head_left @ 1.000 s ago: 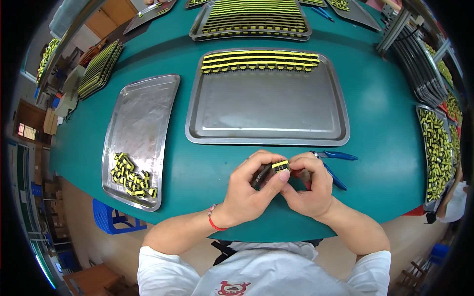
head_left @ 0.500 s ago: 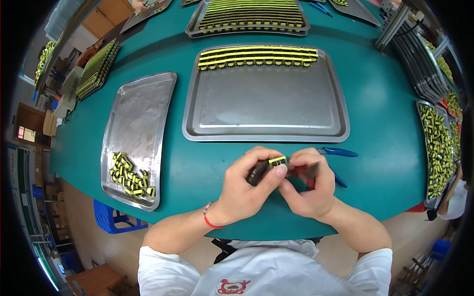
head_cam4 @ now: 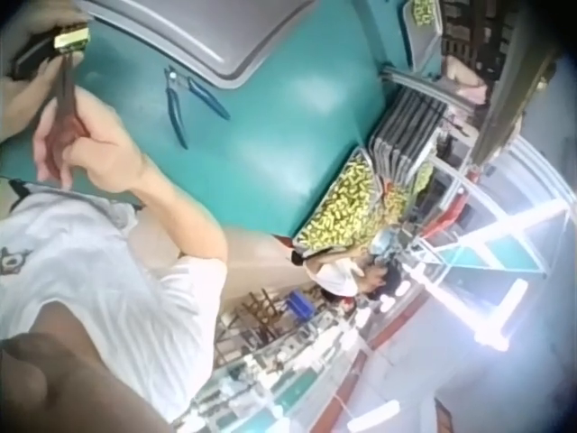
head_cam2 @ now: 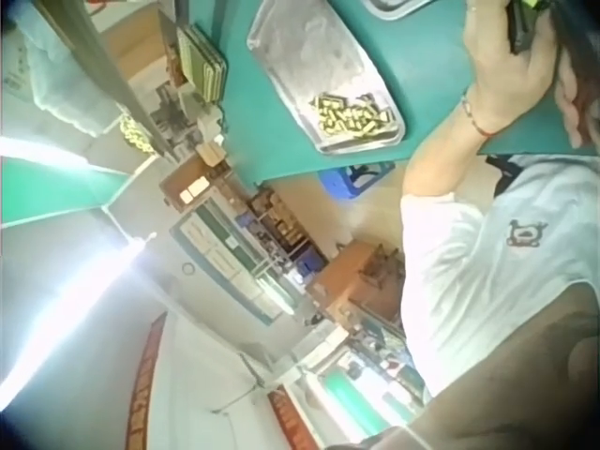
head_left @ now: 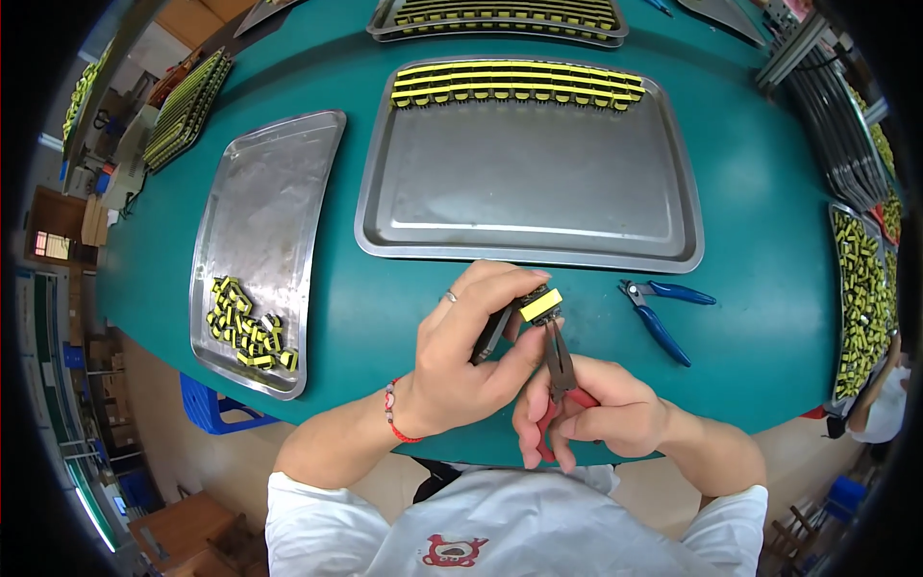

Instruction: The person cuts electronic components with pliers, then organizes them into metal trays.

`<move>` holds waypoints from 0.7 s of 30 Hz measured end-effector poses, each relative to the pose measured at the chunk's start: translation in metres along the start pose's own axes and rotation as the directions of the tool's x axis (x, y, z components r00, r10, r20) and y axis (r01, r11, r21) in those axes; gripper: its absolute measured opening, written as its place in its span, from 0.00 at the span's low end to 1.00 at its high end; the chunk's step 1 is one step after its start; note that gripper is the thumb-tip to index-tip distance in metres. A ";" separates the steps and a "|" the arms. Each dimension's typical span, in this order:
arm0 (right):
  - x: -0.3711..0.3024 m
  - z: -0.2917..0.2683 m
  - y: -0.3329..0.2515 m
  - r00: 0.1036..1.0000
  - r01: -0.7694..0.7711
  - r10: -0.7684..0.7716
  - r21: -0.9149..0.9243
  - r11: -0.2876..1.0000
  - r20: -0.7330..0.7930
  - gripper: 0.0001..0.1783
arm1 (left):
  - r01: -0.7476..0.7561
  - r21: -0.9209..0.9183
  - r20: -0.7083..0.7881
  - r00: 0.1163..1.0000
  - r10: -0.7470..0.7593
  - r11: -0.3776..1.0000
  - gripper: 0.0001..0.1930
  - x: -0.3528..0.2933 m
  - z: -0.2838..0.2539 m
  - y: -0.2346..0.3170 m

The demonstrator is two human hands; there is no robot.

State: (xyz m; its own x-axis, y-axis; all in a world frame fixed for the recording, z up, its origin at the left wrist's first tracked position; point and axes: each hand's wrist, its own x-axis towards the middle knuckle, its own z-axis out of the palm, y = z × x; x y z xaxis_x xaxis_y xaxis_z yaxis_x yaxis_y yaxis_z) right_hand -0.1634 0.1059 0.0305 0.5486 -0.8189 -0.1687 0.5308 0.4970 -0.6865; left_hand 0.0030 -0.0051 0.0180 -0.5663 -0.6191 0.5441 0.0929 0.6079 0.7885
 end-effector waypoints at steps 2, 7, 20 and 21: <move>0.000 0.000 -0.001 1.000 0.000 0.000 0.026 1.000 0.013 0.19 | -0.011 0.010 -0.009 1.000 0.011 1.000 0.21 0.002 0.001 0.000; -0.001 -0.002 -0.001 1.000 -0.014 0.013 0.036 0.999 0.021 0.19 | -0.025 0.051 -0.019 0.999 0.026 0.998 0.21 0.001 0.001 0.001; -0.003 0.000 -0.002 0.999 -0.003 0.006 0.056 0.998 -0.050 0.17 | 0.001 0.042 0.000 1.000 -0.001 0.999 0.20 -0.001 0.002 0.003; -0.004 0.001 -0.003 0.999 -0.003 0.006 0.056 0.998 -0.052 0.17 | 0.006 0.047 0.002 1.000 -0.006 0.999 0.20 -0.001 0.002 0.003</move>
State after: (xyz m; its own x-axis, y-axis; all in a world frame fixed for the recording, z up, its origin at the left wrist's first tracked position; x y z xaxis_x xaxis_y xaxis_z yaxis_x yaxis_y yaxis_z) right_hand -0.1663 0.1076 0.0335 0.5171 -0.8300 -0.2092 0.5644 0.5144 -0.6457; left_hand 0.0019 -0.0018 0.0190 -0.5686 -0.6217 0.5387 0.0506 0.6272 0.7772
